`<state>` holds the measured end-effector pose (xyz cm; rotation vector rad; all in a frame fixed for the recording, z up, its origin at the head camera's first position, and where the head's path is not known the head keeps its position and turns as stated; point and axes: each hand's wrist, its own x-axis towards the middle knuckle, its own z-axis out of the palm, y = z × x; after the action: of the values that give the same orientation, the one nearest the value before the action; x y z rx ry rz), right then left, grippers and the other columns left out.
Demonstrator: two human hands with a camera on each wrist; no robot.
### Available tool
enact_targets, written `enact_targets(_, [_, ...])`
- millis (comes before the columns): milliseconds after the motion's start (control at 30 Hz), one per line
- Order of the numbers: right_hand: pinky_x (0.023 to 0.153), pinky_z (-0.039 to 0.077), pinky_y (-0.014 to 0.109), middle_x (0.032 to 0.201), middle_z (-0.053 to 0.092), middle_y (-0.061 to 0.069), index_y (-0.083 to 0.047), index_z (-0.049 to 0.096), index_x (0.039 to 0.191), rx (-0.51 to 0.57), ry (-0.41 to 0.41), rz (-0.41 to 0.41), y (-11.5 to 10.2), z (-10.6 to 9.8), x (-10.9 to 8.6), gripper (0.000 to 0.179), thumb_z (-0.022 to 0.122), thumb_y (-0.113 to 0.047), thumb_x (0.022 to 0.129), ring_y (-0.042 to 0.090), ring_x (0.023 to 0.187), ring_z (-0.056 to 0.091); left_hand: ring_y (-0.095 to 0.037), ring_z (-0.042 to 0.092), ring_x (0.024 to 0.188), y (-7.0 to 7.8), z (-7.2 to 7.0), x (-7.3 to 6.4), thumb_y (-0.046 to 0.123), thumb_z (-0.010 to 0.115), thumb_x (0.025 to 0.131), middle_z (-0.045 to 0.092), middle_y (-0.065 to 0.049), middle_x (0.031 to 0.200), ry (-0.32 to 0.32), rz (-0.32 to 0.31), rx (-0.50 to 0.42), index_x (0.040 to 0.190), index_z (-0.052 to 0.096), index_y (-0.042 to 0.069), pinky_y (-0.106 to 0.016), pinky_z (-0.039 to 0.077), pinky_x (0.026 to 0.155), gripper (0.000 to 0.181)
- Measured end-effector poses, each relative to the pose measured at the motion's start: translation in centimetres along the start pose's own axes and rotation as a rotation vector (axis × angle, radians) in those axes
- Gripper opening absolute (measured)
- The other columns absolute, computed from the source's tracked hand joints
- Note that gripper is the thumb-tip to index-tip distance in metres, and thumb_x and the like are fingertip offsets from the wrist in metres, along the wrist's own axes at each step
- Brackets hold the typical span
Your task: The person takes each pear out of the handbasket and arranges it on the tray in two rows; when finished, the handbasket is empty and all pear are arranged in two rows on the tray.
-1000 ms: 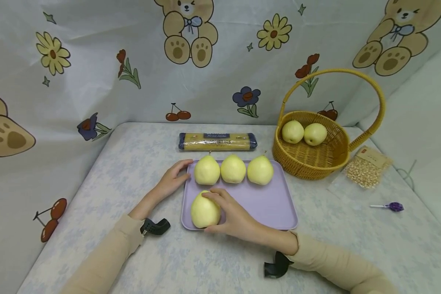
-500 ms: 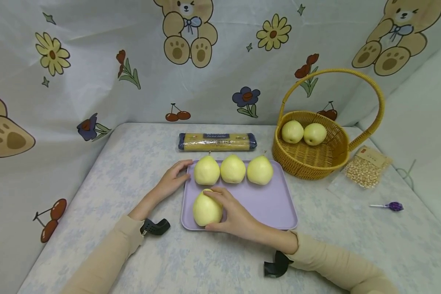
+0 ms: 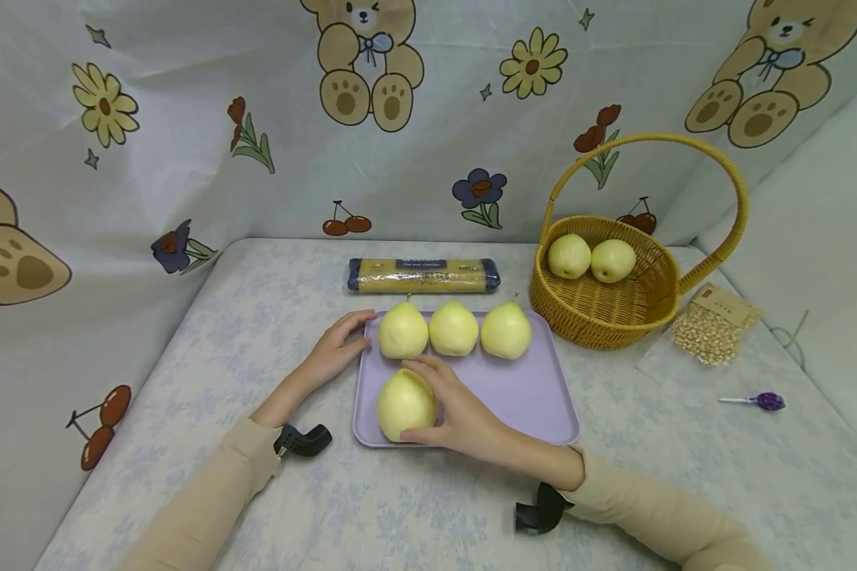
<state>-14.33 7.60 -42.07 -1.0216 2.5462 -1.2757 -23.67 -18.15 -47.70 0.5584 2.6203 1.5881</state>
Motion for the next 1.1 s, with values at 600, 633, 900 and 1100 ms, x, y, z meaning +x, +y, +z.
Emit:
enact_targets(600, [0.085, 0.047, 0.016, 0.118, 0.057, -0.006, -0.005, 0.054, 0.126, 0.22, 0.444, 0.273, 5.1, -17.1, 4.7, 0.039, 0.06, -0.025, 0.093, 0.004, 0.104, 0.055, -0.037, 0.043, 0.133, 0.0, 0.0, -0.1, 0.009, 0.055, 0.093, 0.044, -0.02, 0.143, 0.026, 0.07, 0.025, 0.136, 0.047, 0.0, -0.049, 0.035, 0.113, 0.045])
enact_targets(633, [0.081, 0.046, 0.014, 0.112, 0.057, -0.01, -0.007, 0.056, 0.123, 0.226, 0.478, 0.277, 5.7, -18.0, 4.9, 0.036, 0.061, -0.026, 0.093, 0.001, 0.099, 0.055, -0.037, 0.043, 0.132, 0.0, 0.0, -0.1, 0.009, 0.055, 0.093, 0.045, -0.021, 0.142, 0.03, 0.08, 0.029, 0.136, 0.047, -0.001, -0.049, 0.035, 0.112, 0.045])
enact_targets(900, [0.079, 0.049, 0.019, 0.095, 0.056, -0.017, -0.015, 0.061, 0.108, 0.241, 0.667, 0.323, 11.2, -23.2, 7.2, 0.021, 0.06, -0.029, 0.092, -0.001, 0.089, 0.054, -0.037, 0.041, 0.134, 0.2, -0.4, -0.1, 0.007, 0.054, 0.094, 0.044, -0.02, 0.144, 0.024, 0.049, 0.035, 0.137, 0.046, 0.0, -0.052, 0.032, 0.114, 0.045])
enact_targets(1100, [0.076, 0.047, 0.013, 0.094, 0.053, -0.018, -0.008, 0.06, 0.113, 0.165, 0.704, 0.307, 15.0, -24.2, 8.0, 0.028, 0.059, -0.027, 0.093, -0.004, 0.087, 0.051, -0.032, 0.044, 0.133, -0.2, 0.0, -0.1, 0.009, 0.057, 0.093, 0.046, -0.017, 0.143, 0.033, 0.066, 0.049, 0.135, 0.048, 0.001, -0.044, 0.036, 0.114, 0.044])
